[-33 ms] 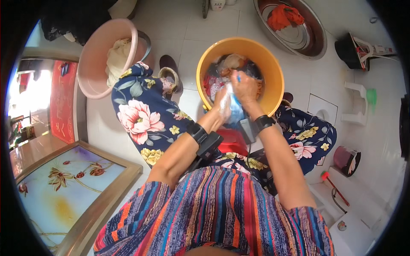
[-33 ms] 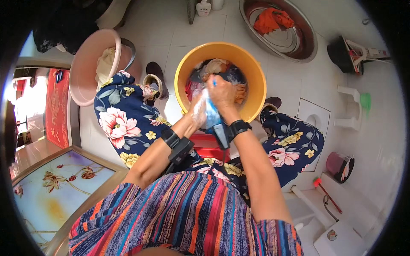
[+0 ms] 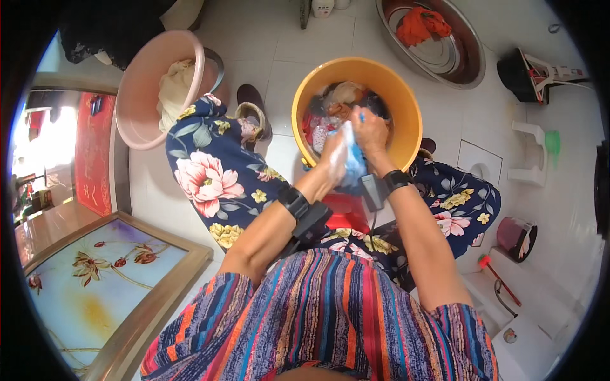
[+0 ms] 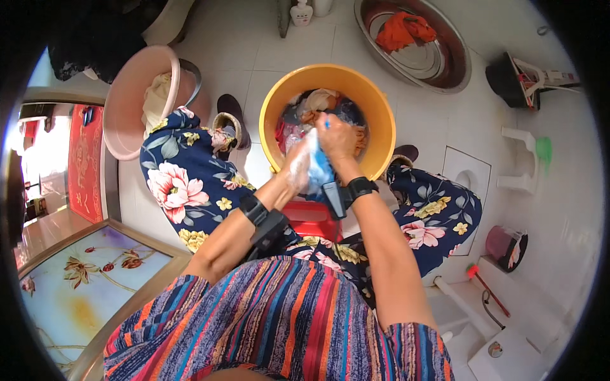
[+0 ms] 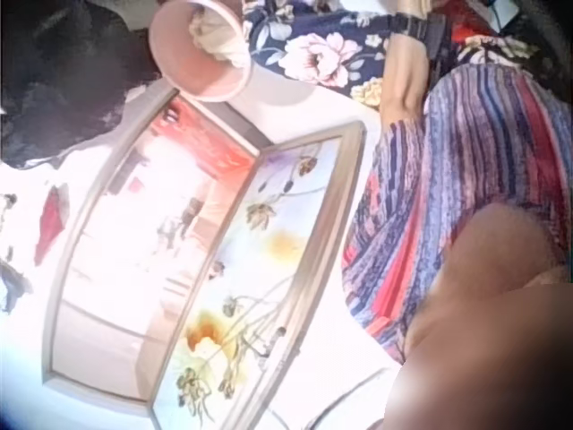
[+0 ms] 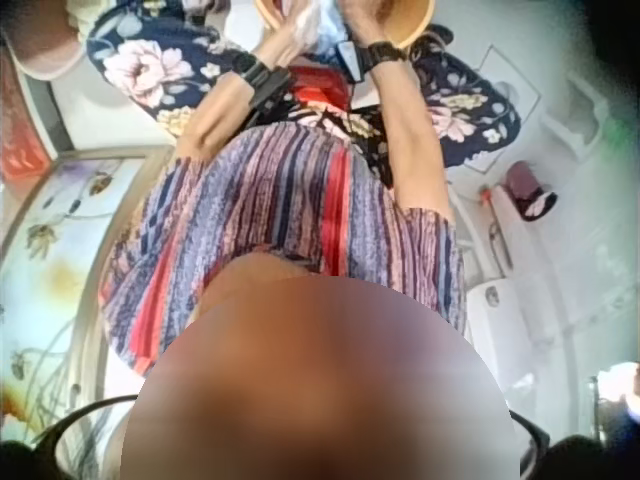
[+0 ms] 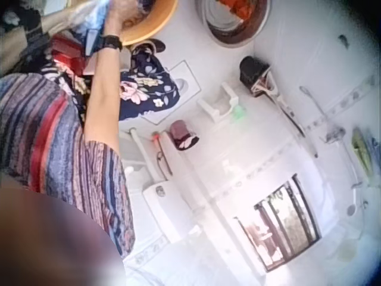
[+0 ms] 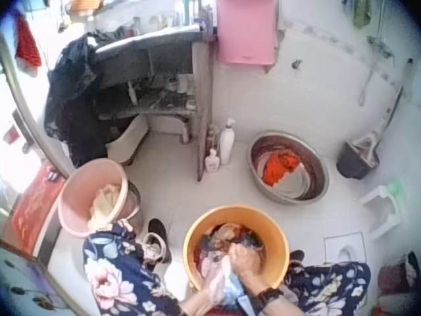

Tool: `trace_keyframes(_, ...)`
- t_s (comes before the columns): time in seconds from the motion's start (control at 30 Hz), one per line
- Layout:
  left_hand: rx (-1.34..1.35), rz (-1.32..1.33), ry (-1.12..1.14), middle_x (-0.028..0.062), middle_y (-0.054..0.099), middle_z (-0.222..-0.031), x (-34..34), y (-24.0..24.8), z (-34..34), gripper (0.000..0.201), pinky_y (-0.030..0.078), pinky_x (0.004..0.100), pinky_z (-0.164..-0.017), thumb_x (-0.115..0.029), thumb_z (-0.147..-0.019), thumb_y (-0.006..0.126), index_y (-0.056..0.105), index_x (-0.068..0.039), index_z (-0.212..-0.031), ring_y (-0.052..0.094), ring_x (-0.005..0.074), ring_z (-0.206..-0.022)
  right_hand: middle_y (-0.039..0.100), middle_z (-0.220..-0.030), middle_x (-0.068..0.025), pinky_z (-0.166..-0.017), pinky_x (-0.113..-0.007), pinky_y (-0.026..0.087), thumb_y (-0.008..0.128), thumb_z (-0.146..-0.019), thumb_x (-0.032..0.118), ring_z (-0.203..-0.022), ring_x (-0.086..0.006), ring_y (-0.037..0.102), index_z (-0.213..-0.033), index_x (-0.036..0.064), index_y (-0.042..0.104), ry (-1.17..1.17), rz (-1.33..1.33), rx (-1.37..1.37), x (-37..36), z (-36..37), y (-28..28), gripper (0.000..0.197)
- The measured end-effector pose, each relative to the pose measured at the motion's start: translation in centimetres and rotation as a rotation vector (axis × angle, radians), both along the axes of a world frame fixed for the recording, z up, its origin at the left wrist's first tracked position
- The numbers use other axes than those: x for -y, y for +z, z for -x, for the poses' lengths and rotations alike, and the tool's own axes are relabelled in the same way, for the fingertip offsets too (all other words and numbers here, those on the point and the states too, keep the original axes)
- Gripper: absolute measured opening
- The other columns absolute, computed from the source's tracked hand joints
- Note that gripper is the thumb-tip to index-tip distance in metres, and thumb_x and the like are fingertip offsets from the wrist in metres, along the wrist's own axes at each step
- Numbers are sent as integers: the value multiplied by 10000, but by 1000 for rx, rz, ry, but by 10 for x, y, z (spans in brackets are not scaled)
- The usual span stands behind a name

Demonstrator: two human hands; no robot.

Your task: Hand washing clothes in a bucket using soap and scrubbing by hand.

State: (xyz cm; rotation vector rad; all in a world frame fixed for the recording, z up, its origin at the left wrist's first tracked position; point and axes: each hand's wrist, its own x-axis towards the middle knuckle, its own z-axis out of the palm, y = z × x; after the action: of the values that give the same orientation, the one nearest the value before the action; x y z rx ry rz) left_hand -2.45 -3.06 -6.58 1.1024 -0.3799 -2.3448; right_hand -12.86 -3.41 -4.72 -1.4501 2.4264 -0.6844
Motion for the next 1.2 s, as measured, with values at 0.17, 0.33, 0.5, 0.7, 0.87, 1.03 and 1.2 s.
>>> trace_keyframes(0.17, -169, -150, -5, 13, 540, -724, 22, 31, -12, 253, 484, 287, -561, -348, -895, 501, 563, -103, -883, 547, 138, -628, 619, -859, -87, -696, -293, 456, 601, -818, 337, -775, -176, 588, -913, 67, 592, -106, -23, 1123, -21, 31, 11, 286)
trace_keyframes(0.33, -35, 12, -119, 32, 572, -788, 36, 28, -22, 251, 499, 272, -628, -322, -877, 546, 574, -73, -869, 562, 123, -700, 596, -850, -22, -779, -257, 428, 732, -706, 227, -818, -131, 562, -939, 56, 591, 214, -461, 1061, -48, 67, 66, 321)
trace_keyframes(0.5, 19, 246, -439, 54, 601, -865, 40, 39, -24, 321, 491, 260, -675, -343, -850, 582, 583, -38, -952, 575, 124, -751, 598, -828, -29, -765, -261, 438, 733, -687, 145, -791, -128, 566, -882, 63, 579, 91, -61, 1107, -51, 75, 88, 262)
trace_keyframes(0.7, -111, 292, -361, 64, 602, -931, 26, 64, -21, 312, 491, 249, -714, -281, -836, 610, 575, -13, -991, 582, 123, -793, 582, -857, -46, -744, -279, 473, 685, -694, 20, -790, -152, 579, -899, 56, 546, -111, 207, 1333, -59, 78, 64, 250)
trace_keyframes(0.87, -243, 220, -196, 35, 575, -890, 33, 86, -6, 245, 504, 260, -678, -262, -869, 572, 531, -37, -957, 573, 97, -787, 596, -855, -51, -735, -278, 477, 668, -729, 53, -778, -149, 586, -911, 45, 564, -118, 303, 1292, -46, 73, 68, 210)
trace_keyframes(1.03, 195, 671, -76, 16, 587, -793, 21, -2, 13, 272, 479, 279, -614, -309, -920, 445, 576, -72, -891, 563, 115, -646, 608, -740, -202, -637, -406, 481, 593, -736, 230, -672, -345, 604, -860, 15, 569, 178, 215, 319, -13, 12, 51, 250)
trace_keyframes(1.2, -235, -110, 219, 31, 595, -754, 7, -17, -5, 247, 483, 302, -624, -303, -909, 451, 582, -94, -895, 580, 152, -658, 588, -681, -237, -568, -458, 477, 576, -754, 350, -647, -400, 590, -803, 34, 574, 255, 123, 161, -28, -76, 71, 319)
